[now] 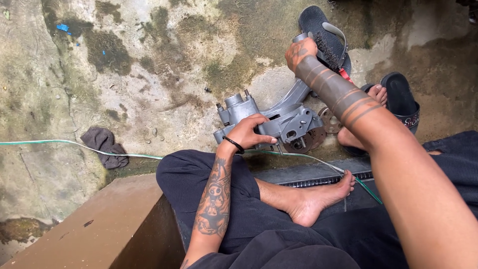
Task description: A person sits on the floor and uses a small wire brush and a screwdriver to clean grime and oxidation from a motorcycle engine casing.
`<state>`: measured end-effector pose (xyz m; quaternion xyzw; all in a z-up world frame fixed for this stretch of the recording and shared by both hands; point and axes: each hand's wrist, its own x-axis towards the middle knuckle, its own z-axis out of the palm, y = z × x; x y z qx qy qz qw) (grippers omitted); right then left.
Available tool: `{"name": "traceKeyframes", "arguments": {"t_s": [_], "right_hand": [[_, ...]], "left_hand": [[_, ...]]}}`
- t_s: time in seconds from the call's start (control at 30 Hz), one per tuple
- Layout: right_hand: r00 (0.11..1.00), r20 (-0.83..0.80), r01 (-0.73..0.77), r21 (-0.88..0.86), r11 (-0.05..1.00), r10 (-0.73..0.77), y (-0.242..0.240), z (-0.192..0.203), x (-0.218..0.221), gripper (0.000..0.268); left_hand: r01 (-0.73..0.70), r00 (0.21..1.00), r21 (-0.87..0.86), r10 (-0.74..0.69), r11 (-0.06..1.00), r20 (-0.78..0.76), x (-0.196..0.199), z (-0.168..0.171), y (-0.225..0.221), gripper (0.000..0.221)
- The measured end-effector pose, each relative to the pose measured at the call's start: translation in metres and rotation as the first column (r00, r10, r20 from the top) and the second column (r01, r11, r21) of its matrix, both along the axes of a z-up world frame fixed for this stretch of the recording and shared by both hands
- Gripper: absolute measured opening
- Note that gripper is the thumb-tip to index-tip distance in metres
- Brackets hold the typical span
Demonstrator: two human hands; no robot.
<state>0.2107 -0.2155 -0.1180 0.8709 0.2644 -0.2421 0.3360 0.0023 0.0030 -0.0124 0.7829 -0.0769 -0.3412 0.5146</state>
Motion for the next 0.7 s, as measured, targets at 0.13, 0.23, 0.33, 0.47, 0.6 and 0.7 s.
{"name": "traceKeyframes", "arguments": {"t_s": [0.13,0.23,0.33,0.47,0.6,0.7], "right_hand": [[0.983,-0.184,-0.034,-0.108,0.994,0.014,-0.004,0.044,0.006,0.016],[0.996,-0.081,0.048,-0.027,0.998,-0.050,-0.017,0.056,0.004,0.026],[0.904,-0.364,0.249,0.017,0.968,-0.226,-0.047,0.060,0.000,0.018],[0.941,-0.173,0.332,0.288,0.898,-0.292,-0.089,0.070,-0.019,0.025],[0.806,-0.276,0.592,0.422,0.687,-0.524,-0.129,0.061,-0.045,0.028],[0.738,-0.349,0.664,0.532,0.526,-0.578,-0.128,0.062,-0.086,0.026]], "left_hand": [[-0.010,1.000,-0.006,0.010,1.000,0.009,0.000,0.000,-0.001,0.067],[0.009,1.000,0.018,-0.008,1.000,-0.016,0.001,0.002,0.000,0.070],[0.003,1.000,0.013,-0.003,1.000,0.013,0.000,0.000,0.000,0.067],[0.003,1.000,0.018,-0.003,1.000,-0.010,0.000,-0.001,-0.001,0.071],[-0.037,0.999,-0.170,0.035,0.985,-0.017,-0.002,-0.009,0.009,0.043],[-0.044,0.999,-0.180,0.040,0.983,-0.025,-0.003,-0.009,0.010,0.041]]}}
